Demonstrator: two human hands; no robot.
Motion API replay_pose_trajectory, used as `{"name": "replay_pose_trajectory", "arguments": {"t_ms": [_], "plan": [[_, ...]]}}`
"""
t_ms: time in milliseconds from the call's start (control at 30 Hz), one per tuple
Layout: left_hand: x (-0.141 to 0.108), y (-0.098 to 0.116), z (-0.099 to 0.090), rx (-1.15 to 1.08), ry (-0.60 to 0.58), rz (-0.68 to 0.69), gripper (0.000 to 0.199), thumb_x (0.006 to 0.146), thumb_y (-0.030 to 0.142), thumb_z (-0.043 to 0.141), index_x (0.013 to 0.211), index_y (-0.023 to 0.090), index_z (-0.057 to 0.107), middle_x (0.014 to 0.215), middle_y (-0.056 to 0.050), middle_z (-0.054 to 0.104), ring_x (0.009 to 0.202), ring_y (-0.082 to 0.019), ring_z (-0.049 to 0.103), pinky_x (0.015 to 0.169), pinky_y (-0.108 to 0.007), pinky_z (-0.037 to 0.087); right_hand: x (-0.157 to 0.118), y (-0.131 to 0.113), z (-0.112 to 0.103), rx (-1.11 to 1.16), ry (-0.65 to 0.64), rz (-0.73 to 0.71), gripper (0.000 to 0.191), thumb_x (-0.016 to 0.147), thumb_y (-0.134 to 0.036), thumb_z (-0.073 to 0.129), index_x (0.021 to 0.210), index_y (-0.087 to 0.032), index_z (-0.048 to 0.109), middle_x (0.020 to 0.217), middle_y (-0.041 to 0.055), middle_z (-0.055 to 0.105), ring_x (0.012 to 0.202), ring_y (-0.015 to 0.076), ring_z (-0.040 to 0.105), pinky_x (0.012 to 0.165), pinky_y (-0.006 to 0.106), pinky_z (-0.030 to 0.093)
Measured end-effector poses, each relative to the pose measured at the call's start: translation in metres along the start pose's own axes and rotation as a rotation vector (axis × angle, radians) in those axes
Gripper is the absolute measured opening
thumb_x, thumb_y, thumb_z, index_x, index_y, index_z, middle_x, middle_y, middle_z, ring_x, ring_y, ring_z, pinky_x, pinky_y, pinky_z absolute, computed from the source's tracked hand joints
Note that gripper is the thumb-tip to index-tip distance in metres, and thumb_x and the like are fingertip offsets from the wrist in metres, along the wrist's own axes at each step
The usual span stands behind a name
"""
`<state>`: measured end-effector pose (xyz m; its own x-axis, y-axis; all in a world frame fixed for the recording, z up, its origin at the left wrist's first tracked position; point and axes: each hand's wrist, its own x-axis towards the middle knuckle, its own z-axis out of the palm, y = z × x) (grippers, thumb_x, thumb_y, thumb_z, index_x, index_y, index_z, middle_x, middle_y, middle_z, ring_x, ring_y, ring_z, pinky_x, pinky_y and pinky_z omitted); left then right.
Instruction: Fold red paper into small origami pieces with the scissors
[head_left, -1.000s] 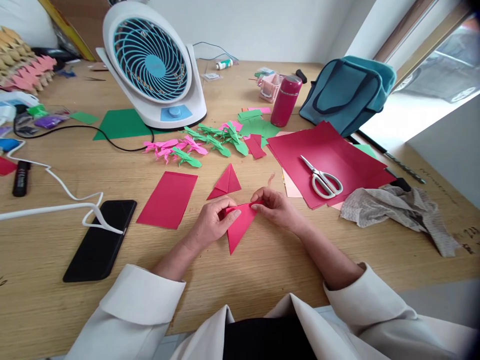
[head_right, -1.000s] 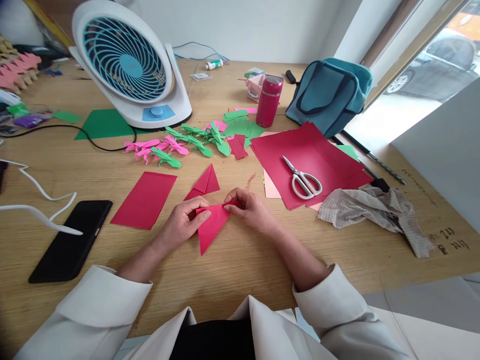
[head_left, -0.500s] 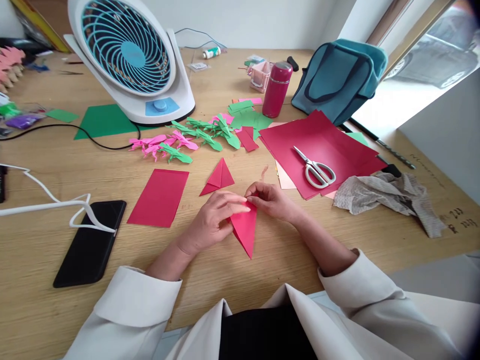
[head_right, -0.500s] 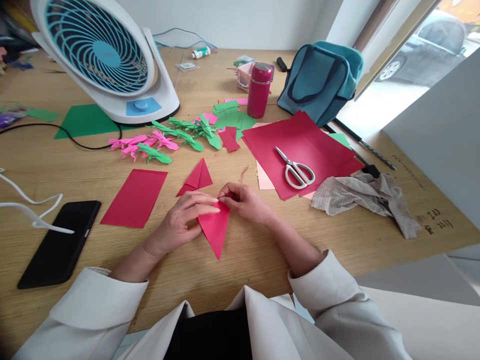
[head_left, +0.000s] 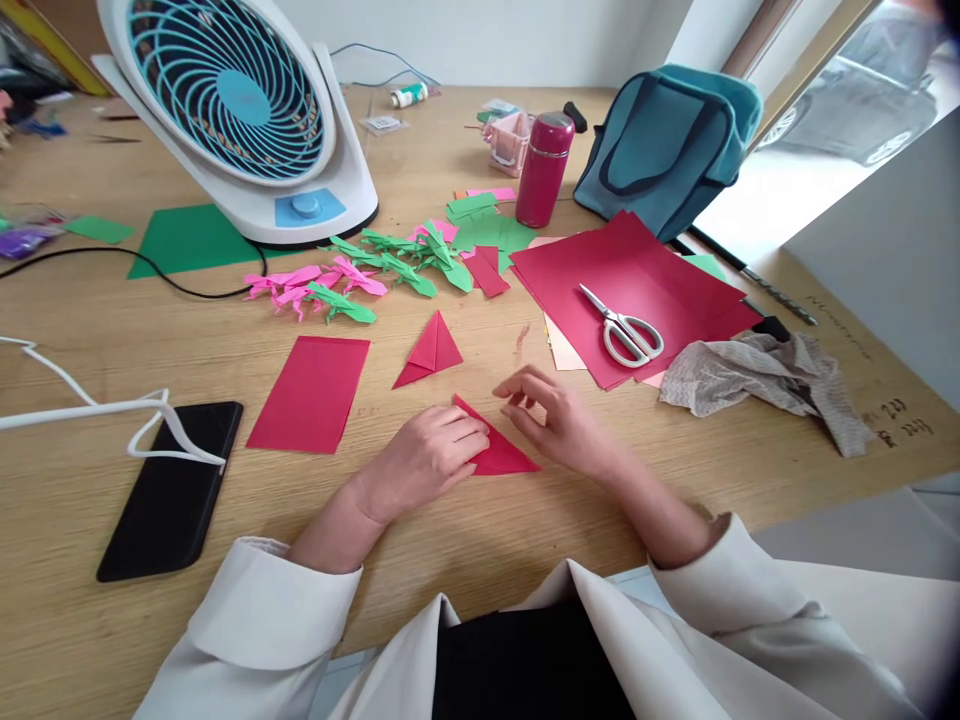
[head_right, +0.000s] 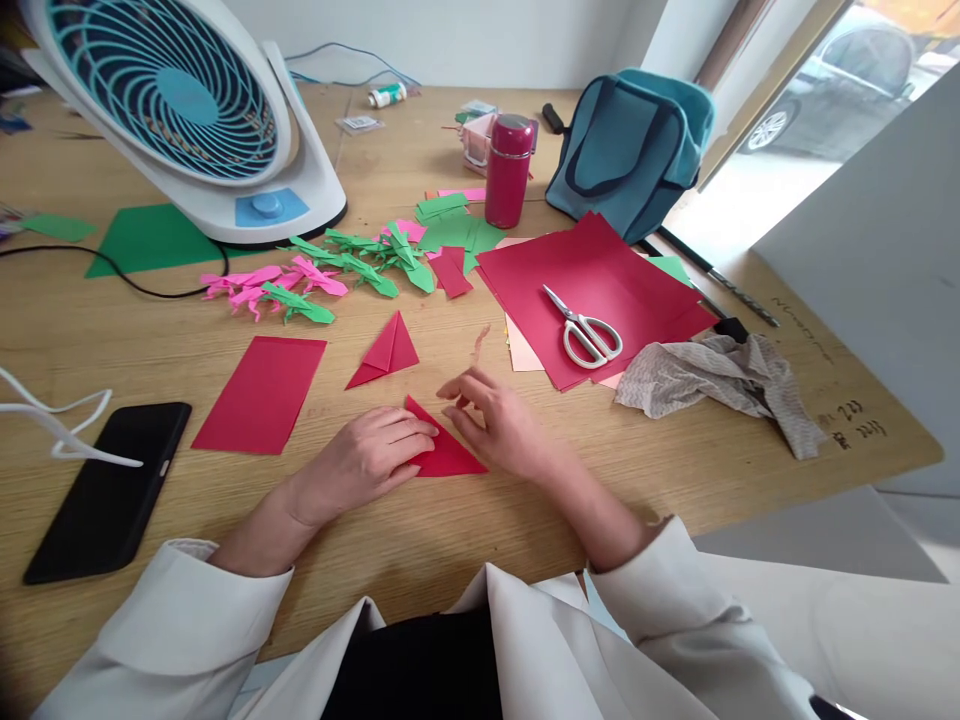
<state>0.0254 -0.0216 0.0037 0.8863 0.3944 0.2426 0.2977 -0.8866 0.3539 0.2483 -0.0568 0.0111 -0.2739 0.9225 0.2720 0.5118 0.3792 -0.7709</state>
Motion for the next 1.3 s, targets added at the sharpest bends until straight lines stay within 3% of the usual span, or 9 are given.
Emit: {"name": "replay_pose_trajectory", "arguments": {"t_ms": [133, 267, 567, 800, 1000, 1300], "plan": [[-0.001, 0.004, 0.004, 0.105, -0.010, 0.002, 0.025, 0.090, 0.021, 0.057, 0.115, 0.022, 0.063, 0.114, -0.008, 0.067, 0.103, -0.024, 0.058, 0.094, -0.040, 0.046, -0.038, -0.012, 0.002, -0.110, -0.135, -0.013, 0.018, 0.094, -0.022, 0.055, 0.110, -0.021, 0.061, 0.107, 0.0092, 0.060, 0.095, 0.0212, 0.059, 0.085, 0.037, 0.050], [0.001, 0.011, 0.008, 0.130, 0.018, -0.030, 0.021, 0.095, 0.025, 0.050, 0.109, 0.022, 0.065, 0.107, -0.007, 0.067, 0.098, -0.023, 0.058, 0.094, -0.039, 0.044, -0.054, -0.011, 0.008, -0.249, -0.151, -0.046, 0.018, 0.093, -0.022, 0.057, 0.110, -0.020, 0.062, 0.105, 0.0099, 0.061, 0.096, 0.0230, 0.056, 0.088, 0.041, 0.048], [0.001, 0.020, 0.016, 0.087, 0.126, -0.138, 0.017, 0.095, 0.024, 0.052, 0.098, 0.022, 0.068, 0.094, -0.005, 0.066, 0.090, -0.019, 0.060, 0.090, -0.035, 0.044, -0.053, -0.005, 0.014, -0.315, -0.055, -0.023, 0.014, 0.096, -0.019, 0.050, 0.097, -0.019, 0.064, 0.093, 0.0091, 0.060, 0.087, 0.0210, 0.056, 0.080, 0.036, 0.048], [0.002, 0.019, 0.016, -0.134, 0.205, -0.302, 0.016, 0.094, 0.022, 0.053, 0.083, 0.019, 0.066, 0.084, -0.003, 0.065, 0.083, -0.017, 0.059, 0.080, -0.031, 0.046, -0.059, -0.008, 0.011, -0.271, -0.004, 0.077, 0.011, 0.095, -0.019, 0.054, 0.093, -0.020, 0.065, 0.090, 0.0071, 0.060, 0.084, 0.0198, 0.057, 0.077, 0.035, 0.047], [0.004, 0.018, 0.016, -0.186, 0.214, -0.436, 0.013, 0.092, 0.021, 0.055, 0.081, 0.019, 0.062, 0.080, -0.001, 0.064, 0.078, -0.016, 0.059, 0.073, -0.029, 0.045, -0.058, -0.012, 0.011, -0.288, 0.025, 0.206, 0.013, 0.095, -0.024, 0.055, 0.086, -0.019, 0.063, 0.085, 0.0053, 0.057, 0.079, 0.0189, 0.055, 0.075, 0.034, 0.045], [0.010, 0.018, 0.014, -0.110, 0.193, -0.465, 0.008, 0.090, 0.018, 0.054, 0.081, 0.019, 0.055, 0.082, -0.001, 0.059, 0.078, -0.016, 0.058, 0.070, -0.028, 0.044, -0.050, -0.012, 0.015, -0.358, 0.023, 0.261, 0.015, 0.094, -0.026, 0.057, 0.080, -0.020, 0.057, 0.079, 0.0031, 0.057, 0.074, 0.0176, 0.053, 0.070, 0.031, 0.040]]}}
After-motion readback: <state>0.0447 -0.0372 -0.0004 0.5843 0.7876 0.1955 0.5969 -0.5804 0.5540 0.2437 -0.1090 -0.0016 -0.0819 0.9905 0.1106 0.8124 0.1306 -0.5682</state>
